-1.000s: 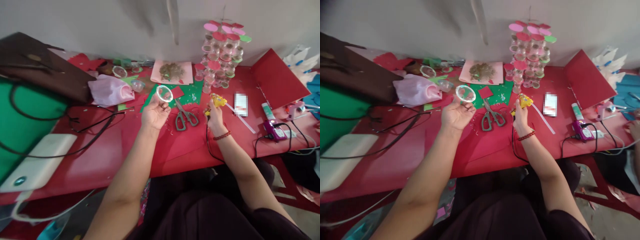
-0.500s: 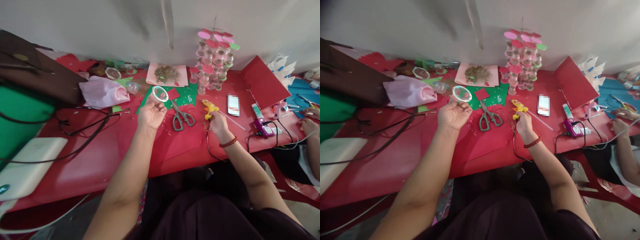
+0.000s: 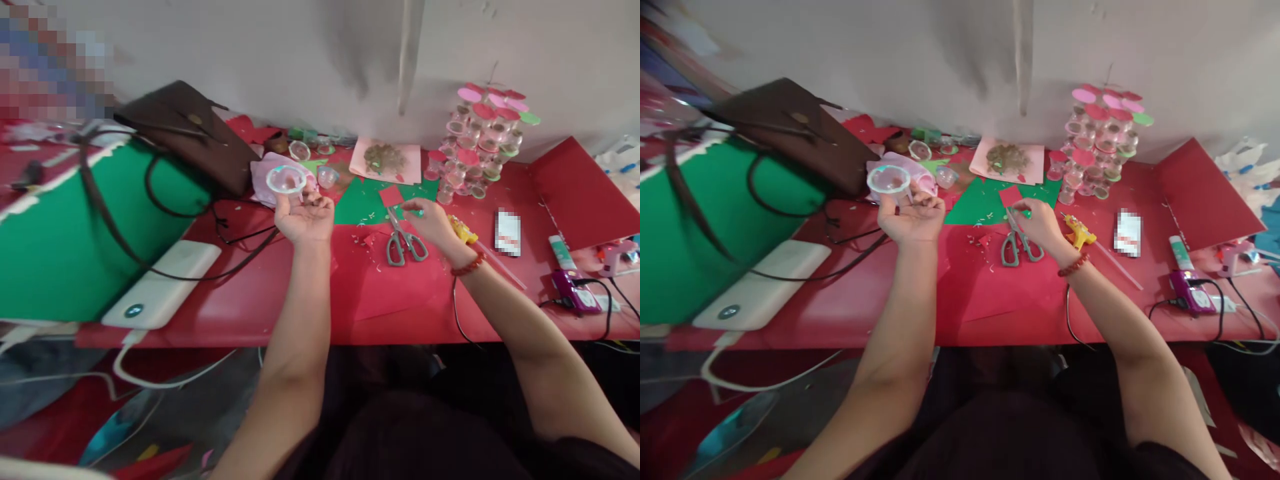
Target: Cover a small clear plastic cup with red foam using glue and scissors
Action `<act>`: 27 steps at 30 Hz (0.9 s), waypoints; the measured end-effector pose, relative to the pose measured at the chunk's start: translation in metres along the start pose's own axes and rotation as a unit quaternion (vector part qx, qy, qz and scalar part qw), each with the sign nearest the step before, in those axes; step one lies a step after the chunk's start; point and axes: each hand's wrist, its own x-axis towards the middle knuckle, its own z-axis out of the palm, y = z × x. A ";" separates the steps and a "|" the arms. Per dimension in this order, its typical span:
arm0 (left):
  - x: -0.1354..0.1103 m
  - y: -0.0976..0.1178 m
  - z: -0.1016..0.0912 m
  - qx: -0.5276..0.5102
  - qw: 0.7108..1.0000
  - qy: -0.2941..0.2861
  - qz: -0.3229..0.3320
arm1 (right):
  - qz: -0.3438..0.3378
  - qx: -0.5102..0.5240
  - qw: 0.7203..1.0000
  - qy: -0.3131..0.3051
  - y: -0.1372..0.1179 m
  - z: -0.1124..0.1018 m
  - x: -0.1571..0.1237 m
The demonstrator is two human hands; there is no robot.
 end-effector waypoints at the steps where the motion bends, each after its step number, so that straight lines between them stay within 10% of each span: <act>1: 0.002 0.001 -0.002 0.006 1.000 0.007 0.011 | 0.012 -0.037 0.999 -0.002 0.001 0.009 0.021; 6: 0.009 0.006 -0.009 -0.017 0.999 0.027 0.033 | 0.146 -0.066 0.983 0.094 0.017 0.049 0.098; 10: 0.007 0.000 -0.005 -0.043 0.996 0.020 -0.080 | 0.166 -0.104 0.975 0.107 0.021 0.052 0.110; 19: -0.030 -0.031 0.023 0.015 0.978 0.003 -0.206 | -0.062 -0.043 0.974 0.214 -0.021 0.019 0.023; 27: -0.038 -0.047 0.018 0.088 0.971 -0.094 -0.200 | -0.076 0.016 0.982 0.175 -0.031 0.055 -0.034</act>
